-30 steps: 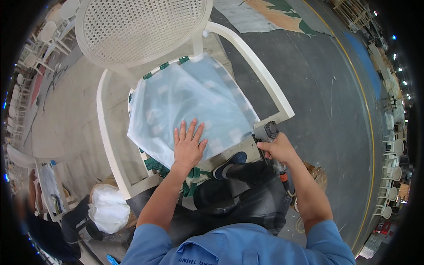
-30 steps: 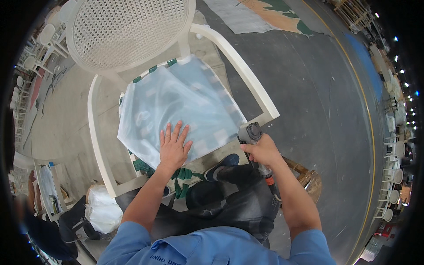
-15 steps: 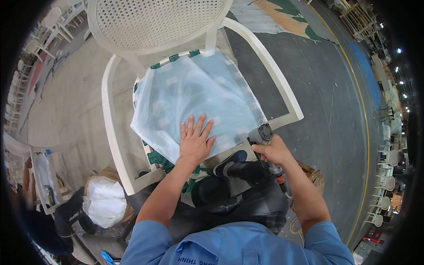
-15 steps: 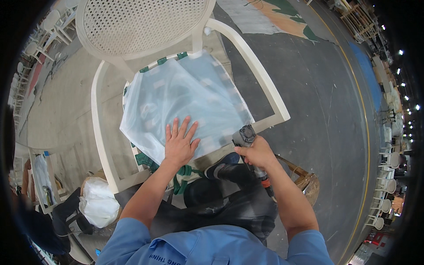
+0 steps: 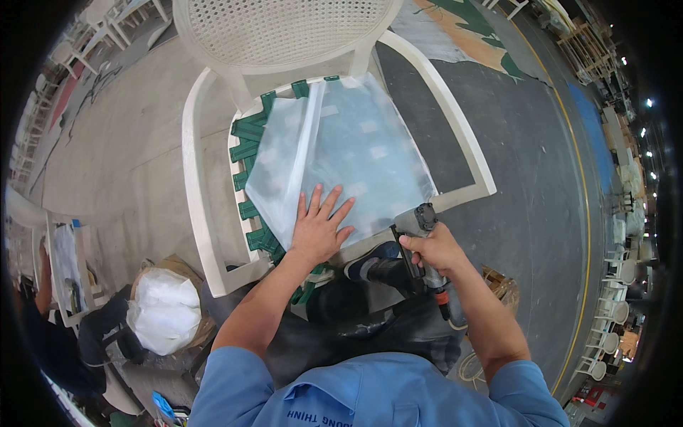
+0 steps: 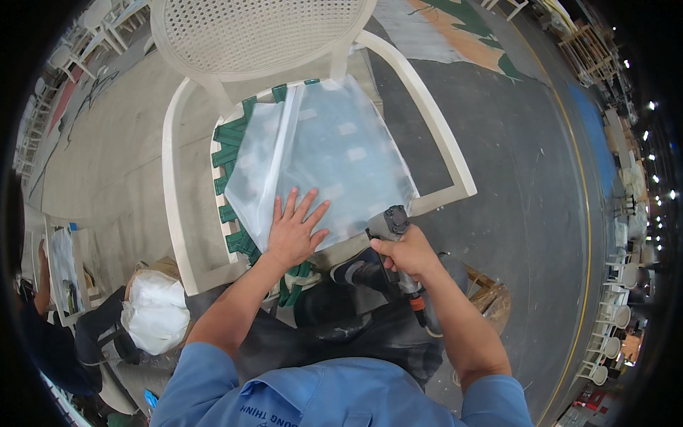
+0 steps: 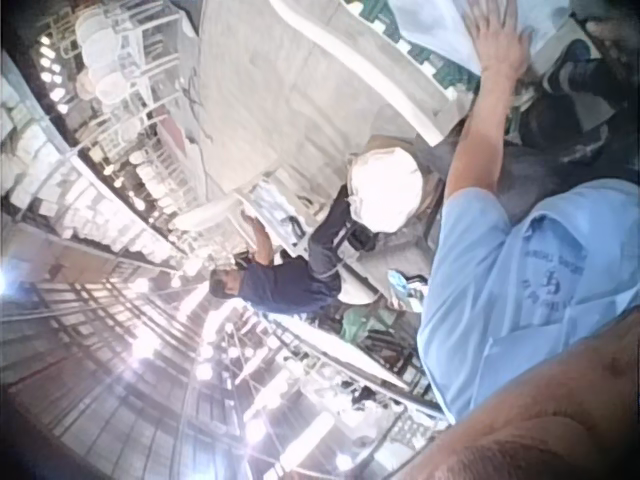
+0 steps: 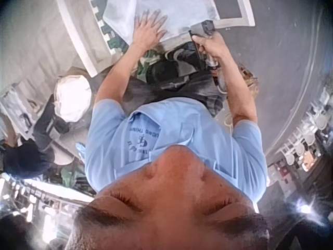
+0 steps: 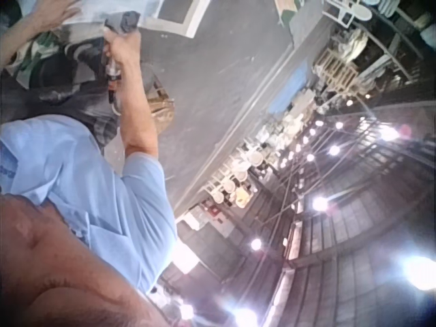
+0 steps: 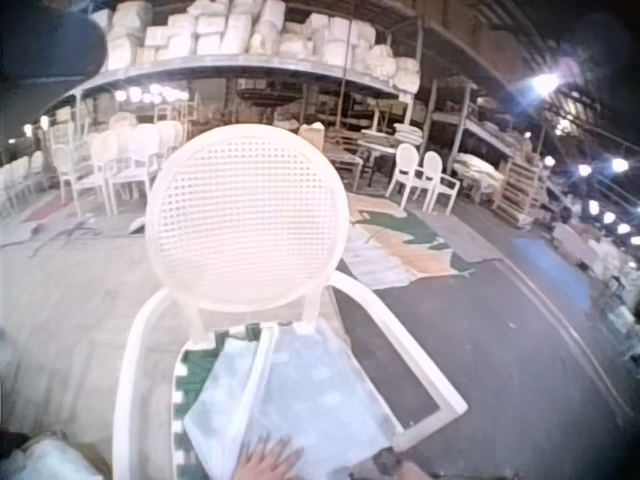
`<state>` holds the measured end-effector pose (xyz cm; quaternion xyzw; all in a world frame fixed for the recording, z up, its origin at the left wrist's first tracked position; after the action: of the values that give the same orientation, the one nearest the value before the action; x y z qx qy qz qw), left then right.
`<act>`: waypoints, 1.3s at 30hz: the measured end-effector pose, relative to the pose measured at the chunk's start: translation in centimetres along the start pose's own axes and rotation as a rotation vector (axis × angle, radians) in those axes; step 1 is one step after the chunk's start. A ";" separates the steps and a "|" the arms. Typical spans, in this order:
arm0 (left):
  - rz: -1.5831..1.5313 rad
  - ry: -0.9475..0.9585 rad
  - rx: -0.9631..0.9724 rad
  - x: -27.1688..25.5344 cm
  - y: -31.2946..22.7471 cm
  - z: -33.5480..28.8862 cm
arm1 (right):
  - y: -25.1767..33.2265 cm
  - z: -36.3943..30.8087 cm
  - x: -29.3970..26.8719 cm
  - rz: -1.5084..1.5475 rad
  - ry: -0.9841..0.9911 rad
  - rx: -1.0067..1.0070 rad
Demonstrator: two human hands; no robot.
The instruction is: The person assembles a white plastic chair by securing green woven straps to the seat frame using a staple gun. They then place a light blue patterned cushion on the seat and staple it in place.
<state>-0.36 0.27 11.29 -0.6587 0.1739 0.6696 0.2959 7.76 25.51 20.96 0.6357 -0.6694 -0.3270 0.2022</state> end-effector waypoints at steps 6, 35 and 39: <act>-0.023 -0.039 0.004 -0.1 0.4 -0.6 | -0.4 0.1 2.7 -0.013 0.016 -0.013; 0.078 -0.053 -0.156 -1.0 3.8 -4.3 | -1.5 -1.0 8.7 -0.021 0.077 0.018; 0.049 -0.059 -0.207 -0.8 4.0 -4.3 | -1.4 -0.9 10.1 -0.101 0.099 0.037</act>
<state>0.51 -5.59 11.11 -0.6612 0.1111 0.7102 0.2147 8.22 15.41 19.13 0.6876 -0.6316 -0.2928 0.2065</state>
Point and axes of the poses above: each hand's wrist, its own z-axis towards the middle knuckle, its own x-axis out of the palm, y = z × x, the point moved 3 cm from there along z, towards the middle knuckle, and after that the axes turned 10 degrees about z, right-handed, at the moved point
